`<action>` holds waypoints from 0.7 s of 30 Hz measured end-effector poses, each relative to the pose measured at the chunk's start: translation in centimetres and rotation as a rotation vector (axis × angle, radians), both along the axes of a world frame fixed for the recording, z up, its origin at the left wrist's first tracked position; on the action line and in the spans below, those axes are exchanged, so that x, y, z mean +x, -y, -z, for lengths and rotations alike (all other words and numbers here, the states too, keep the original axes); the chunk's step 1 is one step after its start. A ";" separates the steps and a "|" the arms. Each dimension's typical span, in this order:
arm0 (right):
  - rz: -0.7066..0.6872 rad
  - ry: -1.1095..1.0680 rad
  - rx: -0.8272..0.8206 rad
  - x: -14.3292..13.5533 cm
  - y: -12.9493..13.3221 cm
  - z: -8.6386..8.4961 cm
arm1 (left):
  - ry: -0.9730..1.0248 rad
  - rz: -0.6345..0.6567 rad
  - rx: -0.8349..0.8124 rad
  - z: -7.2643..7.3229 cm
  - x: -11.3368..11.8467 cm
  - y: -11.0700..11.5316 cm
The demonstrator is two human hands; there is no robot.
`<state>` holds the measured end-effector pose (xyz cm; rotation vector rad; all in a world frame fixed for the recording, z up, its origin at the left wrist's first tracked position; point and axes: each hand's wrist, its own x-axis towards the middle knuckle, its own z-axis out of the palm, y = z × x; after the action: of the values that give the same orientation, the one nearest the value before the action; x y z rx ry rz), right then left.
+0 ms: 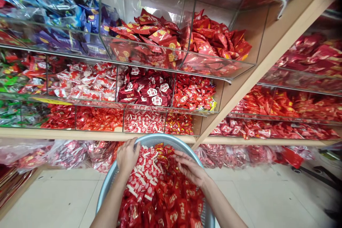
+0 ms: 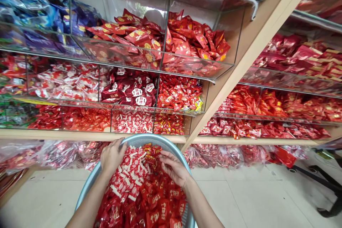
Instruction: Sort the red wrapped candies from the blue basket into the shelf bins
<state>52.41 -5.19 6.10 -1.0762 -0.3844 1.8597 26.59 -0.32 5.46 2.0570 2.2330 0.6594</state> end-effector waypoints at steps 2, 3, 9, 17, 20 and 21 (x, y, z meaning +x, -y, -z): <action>0.022 0.137 0.053 0.4 0.2 0.1 | -0.003 0.000 0.000 0.0 0.0 0.0; 0.031 0.211 0.078 0.5 0.2 0.3 | -0.003 0.000 -0.002 0.0 0.0 0.0; -0.125 0.709 0.408 -0.9 0.6 2.2 | -0.010 0.005 -0.007 0.0 0.1 0.0; -0.125 1.347 0.618 -2.8 -0.5 4.3 | -0.006 0.002 -0.007 -0.1 0.0 0.0; -0.145 1.460 0.623 -2.6 -0.7 4.8 | -0.004 0.000 -0.010 -0.1 0.0 0.0; -0.149 1.472 0.626 -2.5 -0.7 4.9 | -0.005 -0.001 -0.010 -0.1 0.0 0.0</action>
<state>49.92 -4.45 1.21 -1.7673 -1.7444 0.5961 26.59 -0.36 5.53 2.0560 2.2354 0.6419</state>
